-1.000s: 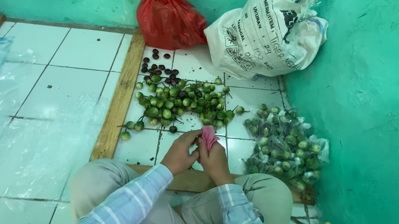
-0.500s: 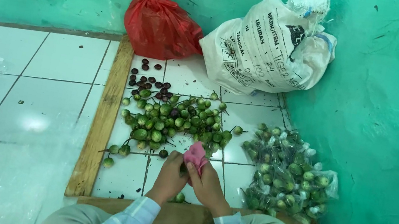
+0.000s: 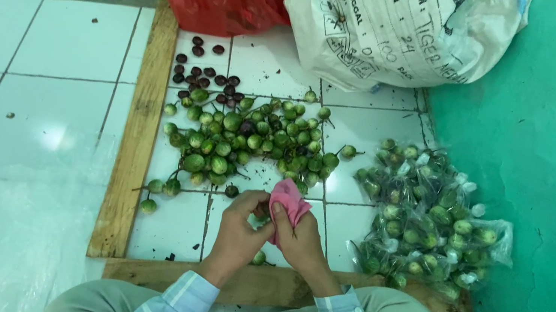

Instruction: Wiping small green fruits with a cloth to clean them

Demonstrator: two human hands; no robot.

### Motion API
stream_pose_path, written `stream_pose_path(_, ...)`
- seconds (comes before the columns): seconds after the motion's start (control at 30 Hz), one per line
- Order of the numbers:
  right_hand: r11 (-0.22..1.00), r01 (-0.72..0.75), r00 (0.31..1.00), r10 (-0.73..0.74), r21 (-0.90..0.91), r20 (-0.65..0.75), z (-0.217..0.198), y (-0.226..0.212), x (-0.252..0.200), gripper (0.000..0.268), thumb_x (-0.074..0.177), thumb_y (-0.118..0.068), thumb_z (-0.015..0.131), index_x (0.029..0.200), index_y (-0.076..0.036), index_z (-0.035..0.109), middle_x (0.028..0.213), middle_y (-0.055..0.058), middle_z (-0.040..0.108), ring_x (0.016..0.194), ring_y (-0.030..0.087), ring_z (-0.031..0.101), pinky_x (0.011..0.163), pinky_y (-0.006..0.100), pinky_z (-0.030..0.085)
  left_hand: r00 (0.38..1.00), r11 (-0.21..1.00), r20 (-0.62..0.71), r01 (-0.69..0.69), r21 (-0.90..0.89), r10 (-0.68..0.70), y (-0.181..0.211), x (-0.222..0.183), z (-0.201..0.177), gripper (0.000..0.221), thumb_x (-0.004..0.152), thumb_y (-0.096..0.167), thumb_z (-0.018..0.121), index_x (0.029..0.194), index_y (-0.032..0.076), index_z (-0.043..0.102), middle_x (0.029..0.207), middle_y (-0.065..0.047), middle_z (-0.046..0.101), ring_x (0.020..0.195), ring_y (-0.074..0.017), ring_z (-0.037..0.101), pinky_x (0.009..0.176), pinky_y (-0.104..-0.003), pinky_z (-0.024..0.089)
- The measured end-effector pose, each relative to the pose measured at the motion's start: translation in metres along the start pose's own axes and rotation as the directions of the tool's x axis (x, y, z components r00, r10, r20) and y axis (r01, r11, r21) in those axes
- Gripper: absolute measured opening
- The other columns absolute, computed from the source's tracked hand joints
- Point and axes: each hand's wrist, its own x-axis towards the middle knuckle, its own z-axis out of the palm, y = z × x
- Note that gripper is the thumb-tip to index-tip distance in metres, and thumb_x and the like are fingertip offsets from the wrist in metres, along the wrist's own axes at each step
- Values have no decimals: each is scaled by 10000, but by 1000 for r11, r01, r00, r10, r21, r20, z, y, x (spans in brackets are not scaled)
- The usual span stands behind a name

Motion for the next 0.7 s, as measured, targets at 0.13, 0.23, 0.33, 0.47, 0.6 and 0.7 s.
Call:
stream_pose_path(0.13,1000,-8,998,6,-19,-68,-3,35,1,347,1062,-259,540,909,23,671,785,226,684,804,284,654,770,463,510,995,974,6,99,-202,-100,7,-7,-1,314,828,-25,748,1139,18,741,1016,-184,699,825,-312,686,746,-418,588)
stream_pose_path(0.23,995,94,989,-93,10,-114,-6,37,4,333,1060,-231,562,928,67,635,833,327,667,914,385,699,803,522,514,996,947,-7,86,-310,-92,5,-10,0,359,857,20,800,1208,-10,729,1019,-199,683,874,-291,714,750,-408,599)
stream_pose_path(0.33,972,63,997,-49,225,-68,-7,38,2,386,1106,-287,477,873,-46,669,758,74,723,767,171,717,754,353,579,999,969,-20,24,-247,-30,4,-9,0,423,893,-4,748,1309,4,680,1081,-194,673,919,-293,706,779,-404,598)
stream_pose_path(0.47,982,190,980,-191,15,56,-2,4,-5,228,1015,-193,636,1095,16,676,933,199,731,959,321,712,819,479,563,998,994,-29,-55,-93,52,-8,-11,-2,513,848,-44,721,1347,-42,602,1037,-244,647,885,-381,676,772,-455,576)
stream_pose_path(0.6,978,196,979,-192,-65,62,-5,18,-5,237,985,-171,690,1105,33,698,939,223,739,967,312,716,793,487,557,995,996,-32,-91,13,92,-14,-13,0,404,853,-5,739,1248,-6,655,921,-192,648,833,-353,677,727,-434,565)
stream_pose_path(0.7,981,187,982,-187,-42,14,-5,5,-3,205,998,-212,670,1039,-17,716,843,146,736,879,201,706,745,418,572,996,997,-55,-71,-39,68,9,-15,-4,395,871,22,744,1252,-3,644,959,-222,678,878,-386,696,766,-455,577)
